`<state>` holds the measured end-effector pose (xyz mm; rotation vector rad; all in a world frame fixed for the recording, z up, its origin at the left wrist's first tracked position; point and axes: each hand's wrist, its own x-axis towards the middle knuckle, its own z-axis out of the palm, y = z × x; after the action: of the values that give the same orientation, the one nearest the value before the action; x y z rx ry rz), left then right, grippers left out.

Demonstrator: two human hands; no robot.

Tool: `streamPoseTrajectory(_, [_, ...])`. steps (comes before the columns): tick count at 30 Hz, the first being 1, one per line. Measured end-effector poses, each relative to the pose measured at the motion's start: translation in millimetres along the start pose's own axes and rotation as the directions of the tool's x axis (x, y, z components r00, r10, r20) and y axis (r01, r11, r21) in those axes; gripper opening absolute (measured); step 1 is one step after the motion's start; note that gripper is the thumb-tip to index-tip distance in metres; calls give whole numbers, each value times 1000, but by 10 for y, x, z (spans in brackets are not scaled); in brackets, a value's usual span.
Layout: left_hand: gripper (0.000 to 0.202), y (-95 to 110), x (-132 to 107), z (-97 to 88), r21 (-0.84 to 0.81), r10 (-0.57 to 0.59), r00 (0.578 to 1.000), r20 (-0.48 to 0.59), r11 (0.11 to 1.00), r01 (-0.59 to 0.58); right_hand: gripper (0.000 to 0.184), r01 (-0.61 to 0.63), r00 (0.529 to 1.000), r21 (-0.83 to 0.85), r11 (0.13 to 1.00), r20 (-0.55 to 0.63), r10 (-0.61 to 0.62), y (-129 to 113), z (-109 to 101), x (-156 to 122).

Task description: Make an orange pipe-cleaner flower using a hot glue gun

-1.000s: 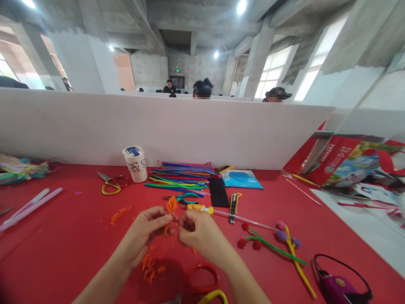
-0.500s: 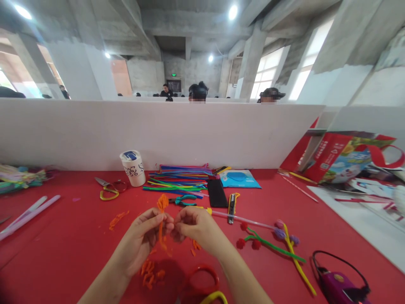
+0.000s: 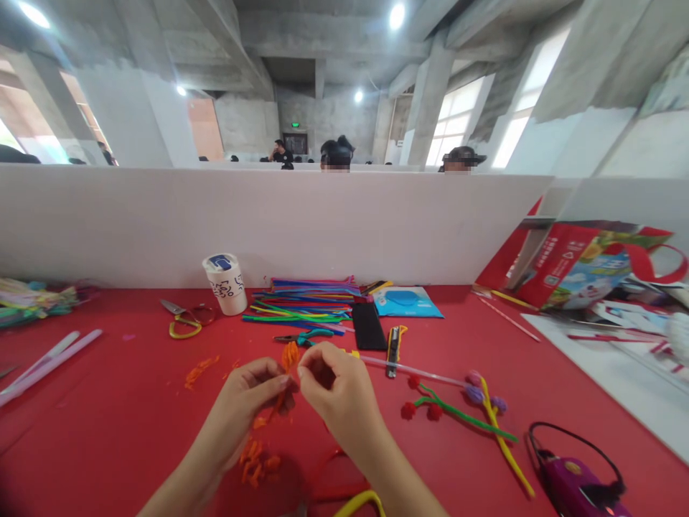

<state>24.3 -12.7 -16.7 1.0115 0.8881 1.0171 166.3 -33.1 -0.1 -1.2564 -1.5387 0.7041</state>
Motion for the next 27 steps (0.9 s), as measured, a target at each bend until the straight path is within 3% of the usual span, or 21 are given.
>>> streamPoseTrajectory(7, [13, 13, -38, 46, -65, -44, 998, 50, 997, 47, 9, -63, 997, 91, 994, 42, 60, 52, 9, 45])
streamPoseTrajectory(14, [12, 0, -55, 42, -132, -76, 992, 100, 987, 89, 8, 15, 1000, -3, 1000, 12, -15, 54, 32, 29])
streamPoseTrajectory(18, [12, 30, -85, 49, -185, -74, 990, 116, 978, 95, 9, 169, 982, -185, 968, -58, -182, 97, 34, -16])
streamPoseTrajectory(22, [11, 60, -101, 47, -197, -73, 991, 113, 976, 94, 16, 461, 864, -411, 787, 5, -504, 130, 24, -45])
streamPoseTrajectory(24, [12, 60, -101, 42, -184, -70, 991, 117, 979, 91, 16, 509, 829, -447, 736, 25, -559, 134, 23, -44])
streamPoseTrajectory(27, [12, 56, -103, 36, -189, -53, 990, 131, 979, 77, 16, 514, 823, -473, 715, 38, -567, 139, 24, -38])
